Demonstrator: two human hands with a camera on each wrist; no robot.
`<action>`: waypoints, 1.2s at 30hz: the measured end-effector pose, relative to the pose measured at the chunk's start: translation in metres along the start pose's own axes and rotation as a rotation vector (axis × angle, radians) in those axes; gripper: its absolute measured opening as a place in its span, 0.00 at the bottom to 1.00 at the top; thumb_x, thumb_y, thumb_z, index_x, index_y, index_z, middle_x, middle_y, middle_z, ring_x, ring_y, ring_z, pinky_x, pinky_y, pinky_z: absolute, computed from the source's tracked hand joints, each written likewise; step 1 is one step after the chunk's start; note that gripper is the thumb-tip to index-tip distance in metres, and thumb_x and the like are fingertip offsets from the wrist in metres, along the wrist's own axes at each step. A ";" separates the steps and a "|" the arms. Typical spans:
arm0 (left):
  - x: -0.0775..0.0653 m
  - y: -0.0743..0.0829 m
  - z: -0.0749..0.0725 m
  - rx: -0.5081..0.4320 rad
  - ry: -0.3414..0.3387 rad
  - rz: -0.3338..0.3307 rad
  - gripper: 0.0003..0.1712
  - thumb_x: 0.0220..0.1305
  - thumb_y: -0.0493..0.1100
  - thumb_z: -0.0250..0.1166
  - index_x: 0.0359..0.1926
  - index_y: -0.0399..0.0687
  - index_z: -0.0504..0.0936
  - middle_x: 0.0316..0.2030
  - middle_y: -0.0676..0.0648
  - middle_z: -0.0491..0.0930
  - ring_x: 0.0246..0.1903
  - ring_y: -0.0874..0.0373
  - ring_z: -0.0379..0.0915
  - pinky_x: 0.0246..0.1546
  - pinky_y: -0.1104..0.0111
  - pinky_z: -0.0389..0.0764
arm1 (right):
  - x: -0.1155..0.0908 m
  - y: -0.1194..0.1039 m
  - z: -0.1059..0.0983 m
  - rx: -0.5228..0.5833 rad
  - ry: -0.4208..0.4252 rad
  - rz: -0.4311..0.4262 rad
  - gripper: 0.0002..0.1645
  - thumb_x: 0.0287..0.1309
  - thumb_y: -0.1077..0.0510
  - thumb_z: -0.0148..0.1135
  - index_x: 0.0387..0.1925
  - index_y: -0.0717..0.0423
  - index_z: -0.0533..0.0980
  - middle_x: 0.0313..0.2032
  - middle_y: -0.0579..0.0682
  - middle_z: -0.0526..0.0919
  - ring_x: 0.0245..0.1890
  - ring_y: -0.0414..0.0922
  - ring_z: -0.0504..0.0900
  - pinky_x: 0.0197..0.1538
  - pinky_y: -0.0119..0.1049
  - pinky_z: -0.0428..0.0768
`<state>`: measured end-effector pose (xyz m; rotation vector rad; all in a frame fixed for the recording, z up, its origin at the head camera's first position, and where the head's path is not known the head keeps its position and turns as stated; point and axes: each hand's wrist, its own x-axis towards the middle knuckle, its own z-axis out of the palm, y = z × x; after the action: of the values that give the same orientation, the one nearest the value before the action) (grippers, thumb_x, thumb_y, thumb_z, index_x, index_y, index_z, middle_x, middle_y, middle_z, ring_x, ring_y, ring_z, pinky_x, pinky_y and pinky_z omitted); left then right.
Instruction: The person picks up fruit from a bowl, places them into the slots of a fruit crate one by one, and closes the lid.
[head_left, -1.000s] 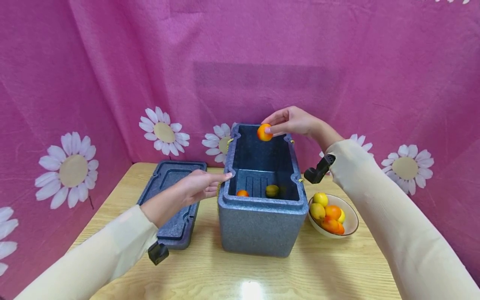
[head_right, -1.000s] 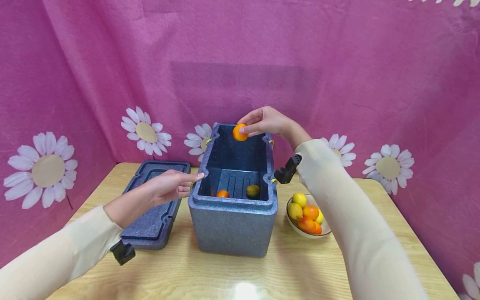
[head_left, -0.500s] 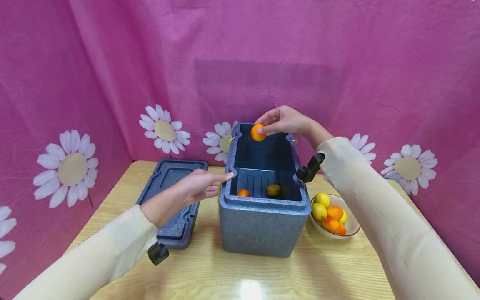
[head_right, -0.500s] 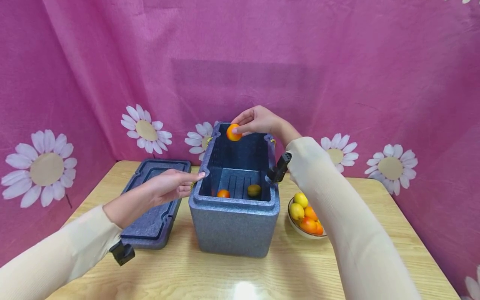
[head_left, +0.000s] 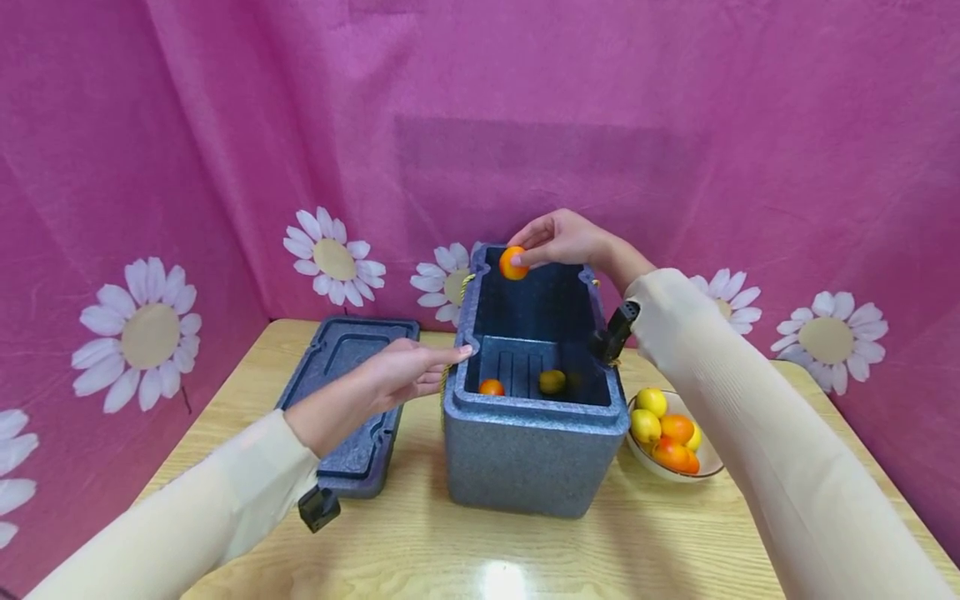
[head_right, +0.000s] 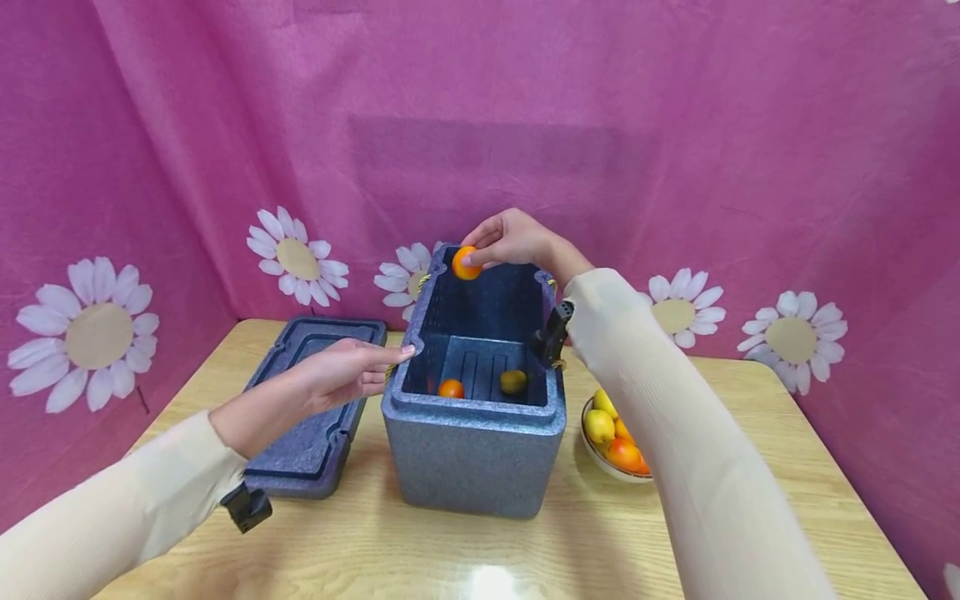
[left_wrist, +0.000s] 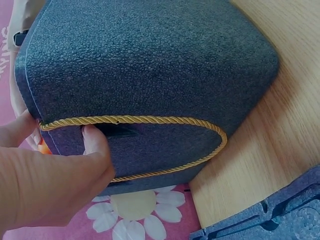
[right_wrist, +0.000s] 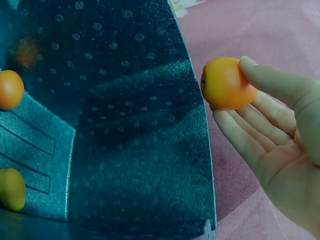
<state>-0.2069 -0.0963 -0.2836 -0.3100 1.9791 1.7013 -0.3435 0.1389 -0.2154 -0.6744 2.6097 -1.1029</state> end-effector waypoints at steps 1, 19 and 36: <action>0.000 0.000 0.000 -0.001 0.002 0.000 0.47 0.63 0.52 0.65 0.72 0.38 0.50 0.70 0.41 0.62 0.69 0.44 0.61 0.68 0.59 0.69 | 0.000 0.000 0.000 -0.004 0.006 0.000 0.19 0.58 0.55 0.66 0.50 0.58 0.80 0.47 0.56 0.86 0.45 0.47 0.83 0.60 0.43 0.80; 0.008 -0.003 -0.001 -0.024 -0.014 0.015 0.47 0.62 0.52 0.65 0.72 0.38 0.50 0.68 0.41 0.66 0.68 0.44 0.64 0.68 0.59 0.69 | 0.006 0.012 0.001 -0.054 0.033 0.103 0.22 0.58 0.62 0.64 0.54 0.66 0.76 0.53 0.63 0.81 0.55 0.56 0.80 0.68 0.50 0.72; 0.004 -0.002 -0.003 -0.013 -0.023 0.036 0.46 0.64 0.51 0.64 0.72 0.36 0.50 0.70 0.39 0.62 0.69 0.44 0.61 0.67 0.60 0.70 | -0.036 -0.001 -0.019 0.011 0.099 0.050 0.23 0.58 0.56 0.65 0.54 0.60 0.77 0.51 0.55 0.84 0.44 0.37 0.84 0.62 0.42 0.78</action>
<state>-0.2095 -0.0988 -0.2870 -0.2603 1.9690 1.7327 -0.3197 0.1683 -0.2004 -0.5626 2.6849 -1.1630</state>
